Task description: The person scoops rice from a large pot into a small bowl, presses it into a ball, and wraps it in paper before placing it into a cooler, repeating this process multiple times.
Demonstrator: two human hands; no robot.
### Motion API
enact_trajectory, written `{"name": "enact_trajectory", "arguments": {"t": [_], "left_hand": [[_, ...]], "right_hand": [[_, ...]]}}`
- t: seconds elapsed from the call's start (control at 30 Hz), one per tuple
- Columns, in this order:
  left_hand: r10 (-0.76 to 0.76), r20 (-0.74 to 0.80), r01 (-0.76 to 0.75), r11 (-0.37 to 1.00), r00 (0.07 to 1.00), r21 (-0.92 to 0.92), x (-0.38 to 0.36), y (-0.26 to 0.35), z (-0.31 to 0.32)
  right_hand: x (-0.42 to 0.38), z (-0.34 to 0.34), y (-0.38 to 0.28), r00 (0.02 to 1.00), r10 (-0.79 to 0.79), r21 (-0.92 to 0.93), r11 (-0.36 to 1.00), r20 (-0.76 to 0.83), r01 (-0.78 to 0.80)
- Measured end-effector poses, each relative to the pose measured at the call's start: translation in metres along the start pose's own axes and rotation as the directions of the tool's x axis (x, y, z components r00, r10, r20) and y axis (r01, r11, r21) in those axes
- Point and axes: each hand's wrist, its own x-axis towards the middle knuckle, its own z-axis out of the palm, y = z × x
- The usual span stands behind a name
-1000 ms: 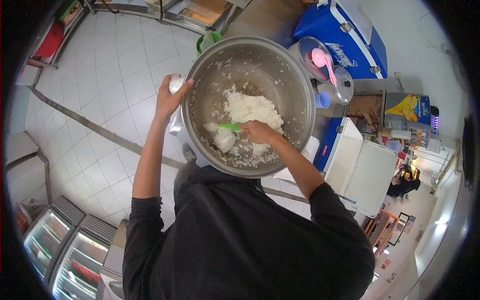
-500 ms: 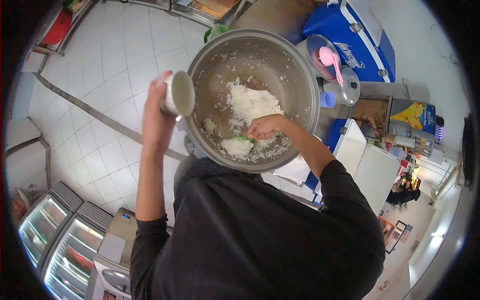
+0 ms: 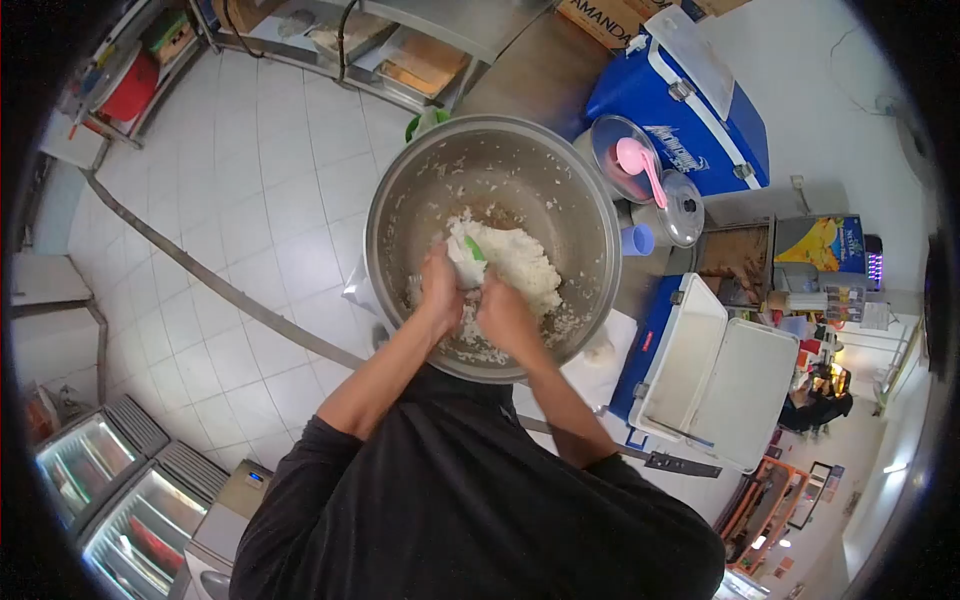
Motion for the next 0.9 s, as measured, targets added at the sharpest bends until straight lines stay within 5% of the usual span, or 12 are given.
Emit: {"name": "enact_trajectory", "arguments": {"t": [0.07, 0.17, 0.27, 0.37, 0.57, 0.73, 0.9], "left_hand": [[-0.038, 0.040, 0.036, 0.998, 0.998, 0.057, 0.015, 0.002, -0.003], [-0.125, -0.046, 0.131, 0.980, 0.991, 0.150, 0.019, 0.007, -0.003], [-0.129, 0.040, 0.116, 0.966, 0.991, 0.231, 0.003, 0.016, 0.001], [-0.200, 0.016, 0.183, 0.923, 0.980, 0.339, -0.003, 0.032, 0.000], [-0.172, 0.116, 0.158, 0.980, 0.978, 0.120, 0.021, 0.032, -0.006], [-0.142, 0.204, 0.134, 0.990, 0.969, 0.053, 0.035, 0.031, -0.019], [-0.066, 0.132, 0.060, 0.997, 0.989, 0.048, 0.029, 0.044, -0.028]], "right_hand": [[-0.012, -0.025, -0.055, 0.975, 0.219, 0.038, 0.975, 0.037, -0.220], [-0.018, -0.022, -0.051, 0.976, 0.168, -0.003, 0.986, 0.142, -0.169], [-0.019, -0.014, -0.027, 0.991, 0.055, 0.019, 0.998, 0.123, -0.058], [-0.011, -0.041, 0.005, 0.993, -0.098, 0.192, 0.978, 0.072, 0.083], [-0.014, -0.089, 0.029, 0.977, 0.183, 0.146, 0.975, -0.108, -0.167], [-0.008, -0.014, 0.064, 0.971, 0.237, -0.391, 0.897, 0.028, -0.207], [-0.028, -0.071, 0.033, 0.957, 0.269, -0.107, 0.954, -0.109, -0.280]]}}
